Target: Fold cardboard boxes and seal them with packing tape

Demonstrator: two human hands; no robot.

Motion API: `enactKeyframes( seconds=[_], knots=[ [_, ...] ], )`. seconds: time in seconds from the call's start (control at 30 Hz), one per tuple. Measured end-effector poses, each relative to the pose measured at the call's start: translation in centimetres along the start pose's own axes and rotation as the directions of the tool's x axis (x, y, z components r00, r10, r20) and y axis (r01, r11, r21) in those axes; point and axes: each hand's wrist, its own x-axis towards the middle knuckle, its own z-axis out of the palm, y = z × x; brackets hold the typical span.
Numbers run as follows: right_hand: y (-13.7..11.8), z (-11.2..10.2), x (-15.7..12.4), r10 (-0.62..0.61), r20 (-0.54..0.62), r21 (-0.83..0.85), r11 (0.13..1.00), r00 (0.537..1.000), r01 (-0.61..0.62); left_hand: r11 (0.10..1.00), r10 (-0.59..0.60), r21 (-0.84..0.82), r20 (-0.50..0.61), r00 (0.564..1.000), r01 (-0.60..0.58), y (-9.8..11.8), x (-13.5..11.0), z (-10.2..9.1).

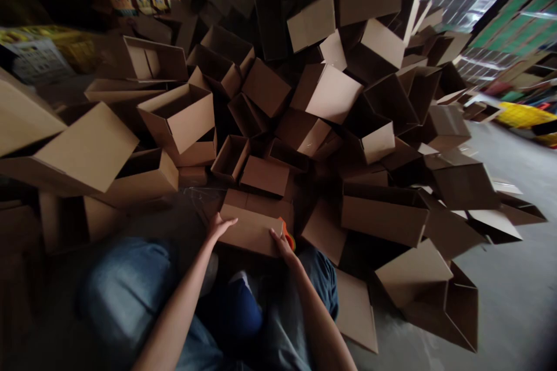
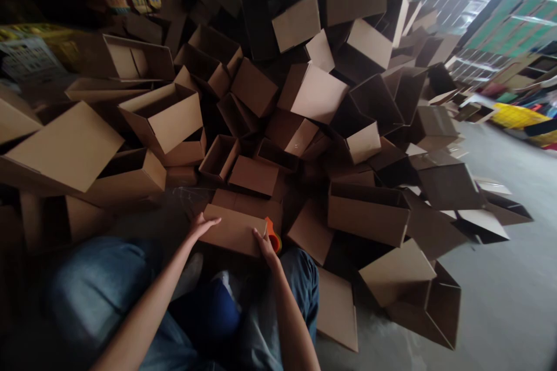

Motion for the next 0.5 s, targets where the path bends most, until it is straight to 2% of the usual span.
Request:
enactKeyframes(
  seconds=[0.2, 0.37, 0.5],
  knots=[
    [-0.3, 0.8, -0.6, -0.065, -0.047, 0.007, 0.998, 0.997, 0.065, 0.999, -0.030, 0.029, -0.021, 0.999, 0.031, 0.3, -0.2, -0.1],
    [-0.7, 0.7, -1.1, -0.109, -0.046, -0.011, 0.994, 0.993, 0.108, 1.000, -0.029, 0.004, -0.024, 0.999, 0.029, -0.3, -0.1, -0.4],
    [-0.3, 1.0, -1.4, -0.110, -0.137, -0.077, 0.992, 0.984, 0.100, 0.996, 0.019, -0.083, -0.012, 1.000, -0.020, -0.9, -0.5, -0.3]
  ],
)
